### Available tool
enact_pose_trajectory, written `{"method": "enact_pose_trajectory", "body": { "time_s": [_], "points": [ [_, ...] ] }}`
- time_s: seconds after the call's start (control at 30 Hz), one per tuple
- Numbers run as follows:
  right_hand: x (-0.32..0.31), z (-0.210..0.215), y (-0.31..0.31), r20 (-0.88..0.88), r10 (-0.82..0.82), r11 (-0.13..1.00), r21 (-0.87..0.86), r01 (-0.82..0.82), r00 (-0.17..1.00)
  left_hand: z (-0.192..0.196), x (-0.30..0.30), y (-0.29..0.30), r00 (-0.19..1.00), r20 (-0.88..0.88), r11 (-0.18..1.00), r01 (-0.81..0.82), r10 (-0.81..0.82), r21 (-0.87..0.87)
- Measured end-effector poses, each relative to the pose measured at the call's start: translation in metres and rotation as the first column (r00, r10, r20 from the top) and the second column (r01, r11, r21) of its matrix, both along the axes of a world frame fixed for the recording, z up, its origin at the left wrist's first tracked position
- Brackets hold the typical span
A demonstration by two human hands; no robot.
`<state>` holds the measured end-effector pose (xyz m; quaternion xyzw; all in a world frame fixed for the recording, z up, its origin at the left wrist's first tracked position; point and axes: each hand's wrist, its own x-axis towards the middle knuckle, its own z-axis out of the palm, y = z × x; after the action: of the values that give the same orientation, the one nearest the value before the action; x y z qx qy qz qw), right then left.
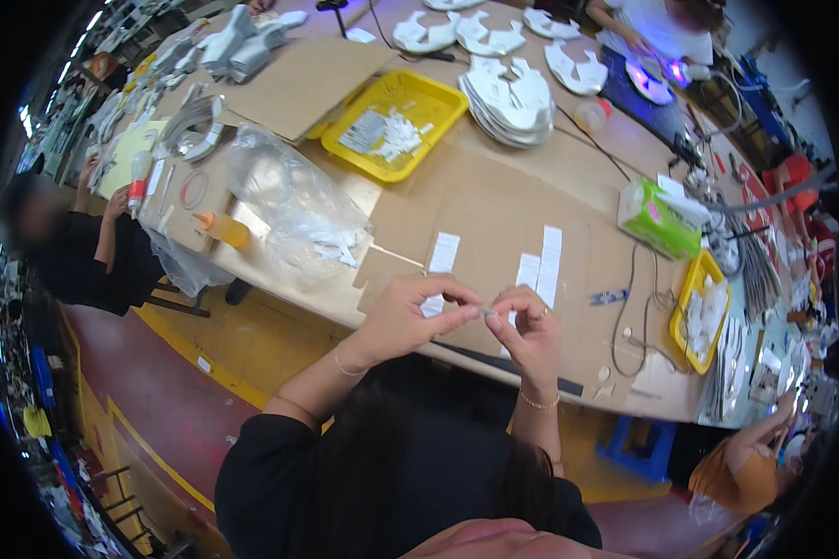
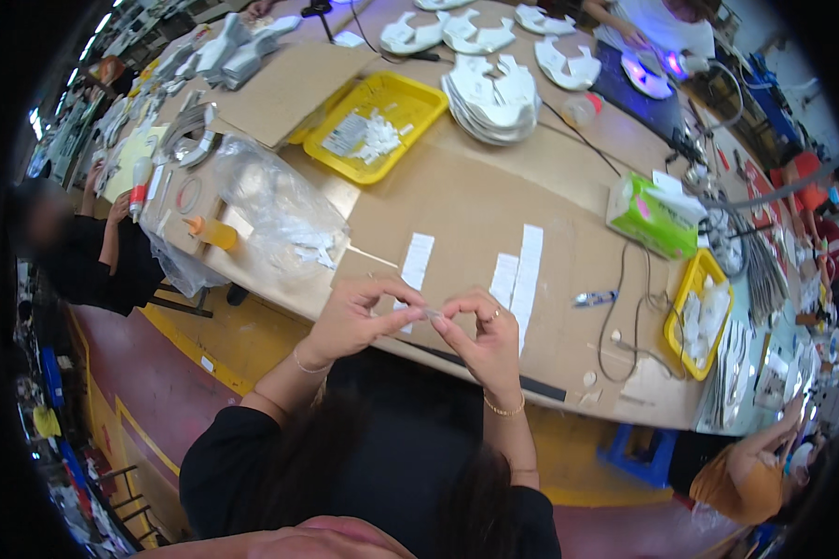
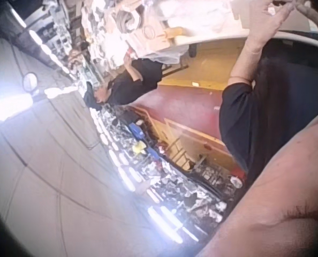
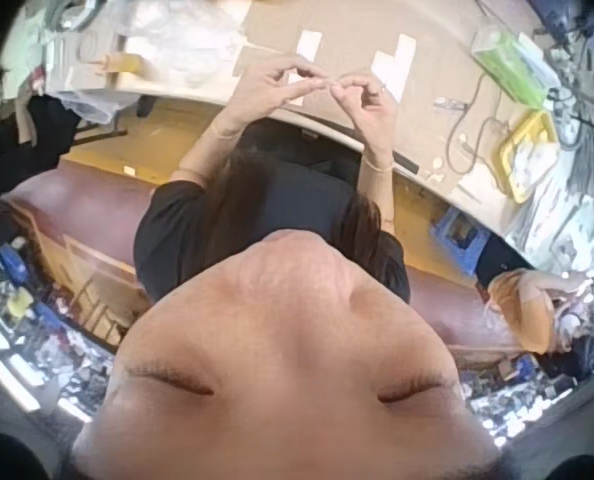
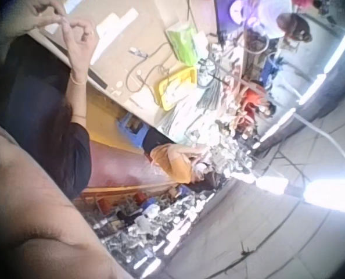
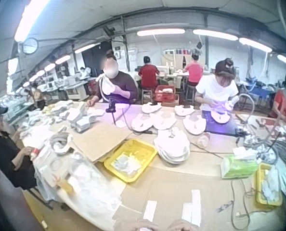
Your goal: The person repeatedly picks up small white rectangular pieces from a table and folds or manipulates them by hand. They place the manipulated pieces into a yellow tray. The task is performed continuously throughout the clip.
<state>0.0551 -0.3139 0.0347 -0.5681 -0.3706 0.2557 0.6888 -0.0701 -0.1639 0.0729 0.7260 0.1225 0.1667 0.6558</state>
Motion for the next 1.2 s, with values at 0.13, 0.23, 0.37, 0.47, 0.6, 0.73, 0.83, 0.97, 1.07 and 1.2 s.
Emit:
{"method": "enact_pose_trajectory", "body": {
  "time_s": [0.13, 0.23, 0.37, 0.47, 0.6, 0.73, 0.83, 0.97, 1.07, 1.2],
  "points": [
    [0.000, 0.004, -0.003, 0.072, -0.034, 0.999, -0.013, 0.035, 0.997, -0.004, -0.003, -0.005, 0.998, 0.034, 0.998, -0.054, 0.052, 0.043],
    [-0.002, 0.009, -0.008, 0.079, -0.021, 1.000, 0.008, 0.021, 0.997, -0.003, -0.005, -0.008, 0.995, 0.097, 0.999, -0.028, 0.026, 0.028],
    [-0.004, 0.016, -0.013, 0.075, -0.014, 1.000, 0.020, 0.013, 0.997, 0.002, -0.005, -0.011, 0.991, 0.137, 0.999, -0.003, -0.004, 0.049],
    [-0.004, 0.019, -0.013, 0.097, -0.013, 0.999, 0.045, 0.008, 0.995, 0.006, -0.003, -0.011, 0.987, 0.160, 0.994, 0.014, -0.031, 0.106],
    [-0.003, 0.020, -0.016, 0.106, -0.019, 0.996, 0.083, 0.011, 0.994, 0.009, -0.003, -0.011, 0.978, 0.196, 0.986, 0.041, -0.073, 0.162],
    [-0.005, 0.023, -0.020, 0.156, -0.018, 0.996, 0.091, 0.004, 0.988, 0.012, -0.004, -0.010, 0.961, 0.245, 0.978, 0.083, -0.129, 0.189],
    [-0.006, 0.027, -0.022, 0.199, -0.033, 0.995, 0.100, 0.014, 0.979, 0.015, -0.004, -0.010, 0.955, 0.254, 0.970, 0.095, -0.153, 0.225],
    [-0.008, 0.030, -0.023, 0.277, -0.051, 0.992, 0.123, 0.017, 0.960, 0.018, -0.004, -0.011, 0.945, 0.283, 0.965, 0.095, -0.165, 0.243],
    [-0.010, 0.032, -0.023, 0.295, -0.073, 0.990, 0.138, 0.033, 0.953, 0.019, -0.005, -0.012, 0.943, 0.285, 0.965, 0.101, -0.170, 0.242],
    [-0.010, 0.034, -0.023, 0.299, -0.097, 0.988, 0.143, 0.056, 0.949, 0.021, -0.006, -0.012, 0.943, 0.283, 0.964, 0.105, -0.175, 0.246]
  ]
}}
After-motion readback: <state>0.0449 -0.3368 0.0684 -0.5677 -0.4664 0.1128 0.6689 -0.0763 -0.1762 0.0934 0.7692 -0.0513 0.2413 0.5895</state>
